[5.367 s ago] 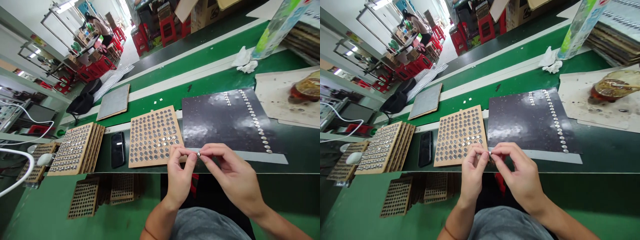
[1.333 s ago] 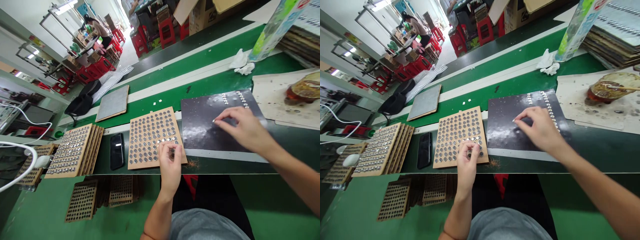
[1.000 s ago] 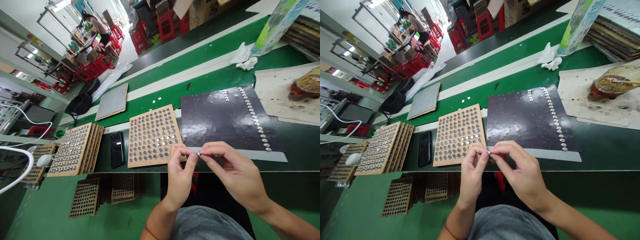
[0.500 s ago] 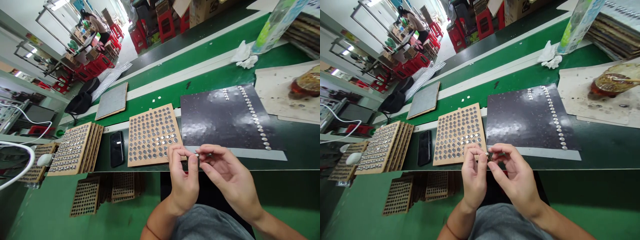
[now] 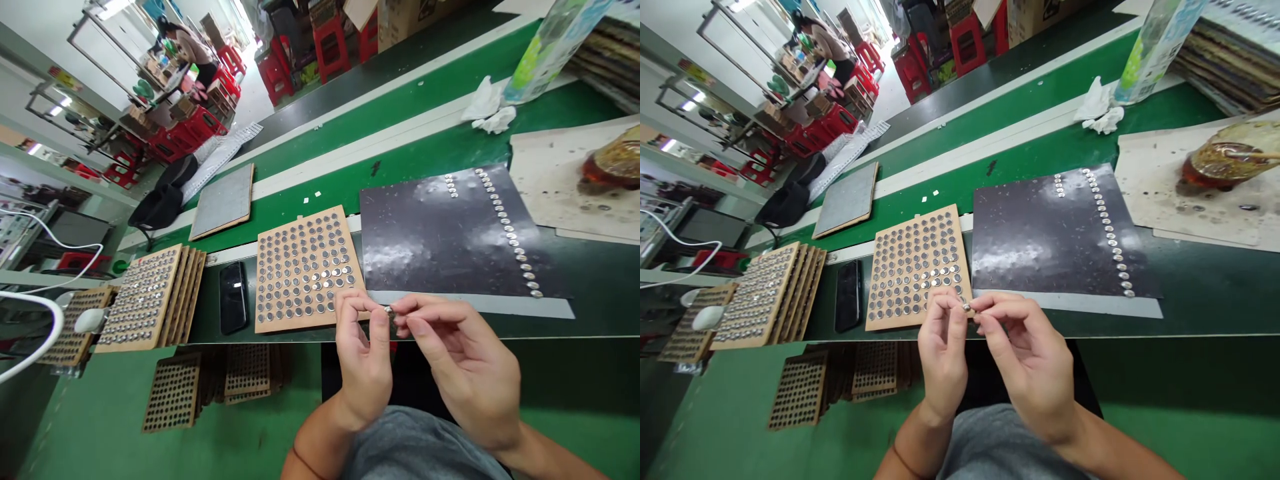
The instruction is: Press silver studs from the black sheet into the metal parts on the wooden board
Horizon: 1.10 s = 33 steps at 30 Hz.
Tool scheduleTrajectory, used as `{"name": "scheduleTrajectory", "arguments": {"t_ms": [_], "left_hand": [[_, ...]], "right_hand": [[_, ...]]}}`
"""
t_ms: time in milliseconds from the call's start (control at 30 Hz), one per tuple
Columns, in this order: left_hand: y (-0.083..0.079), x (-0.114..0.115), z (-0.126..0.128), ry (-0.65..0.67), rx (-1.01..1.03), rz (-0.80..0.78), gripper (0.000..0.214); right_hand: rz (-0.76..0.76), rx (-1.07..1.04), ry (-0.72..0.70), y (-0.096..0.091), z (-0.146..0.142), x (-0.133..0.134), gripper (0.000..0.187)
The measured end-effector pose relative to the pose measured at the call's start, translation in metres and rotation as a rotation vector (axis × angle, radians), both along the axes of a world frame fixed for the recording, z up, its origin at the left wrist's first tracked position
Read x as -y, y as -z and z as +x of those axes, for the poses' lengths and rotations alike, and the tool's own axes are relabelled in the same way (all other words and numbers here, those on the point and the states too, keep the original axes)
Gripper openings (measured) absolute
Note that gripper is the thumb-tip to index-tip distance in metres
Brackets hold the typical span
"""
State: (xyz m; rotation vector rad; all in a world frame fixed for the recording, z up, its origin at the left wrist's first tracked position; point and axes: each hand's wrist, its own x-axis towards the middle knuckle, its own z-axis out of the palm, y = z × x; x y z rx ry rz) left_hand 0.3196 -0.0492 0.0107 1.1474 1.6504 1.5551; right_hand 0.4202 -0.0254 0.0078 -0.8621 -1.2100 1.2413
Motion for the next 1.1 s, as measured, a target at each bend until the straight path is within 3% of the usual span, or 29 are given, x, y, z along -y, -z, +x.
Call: {"name": "scheduleTrajectory", "arguments": {"t_ms": [233, 467, 800, 967, 1100], "left_hand": [[0.000, 0.002, 0.000, 0.037, 0.021, 0.020, 0.026], [0.002, 0.004, -0.001, 0.087, 0.011, 0.067, 0.020], [0.002, 0.003, -0.003, 0.130, -0.008, 0.082, 0.017], [0.002, 0.001, -0.005, 0.190, 0.045, 0.062, 0.021], [0.003, 0.001, -0.003, 0.177, 0.062, 0.033, 0.023]], "right_hand": [[-0.063, -0.043, 0.011, -0.007, 0.003, -0.006, 0.009], [-0.116, -0.081, -0.002, -0.001, 0.005, -0.007, 0.009], [-0.094, -0.013, -0.151, -0.001, 0.009, -0.011, 0.009], [-0.220, -0.098, -0.265, 0.004, 0.013, -0.013, 0.019], [-0.095, -0.071, -0.203, 0.005, 0.016, -0.010, 0.017]]}}
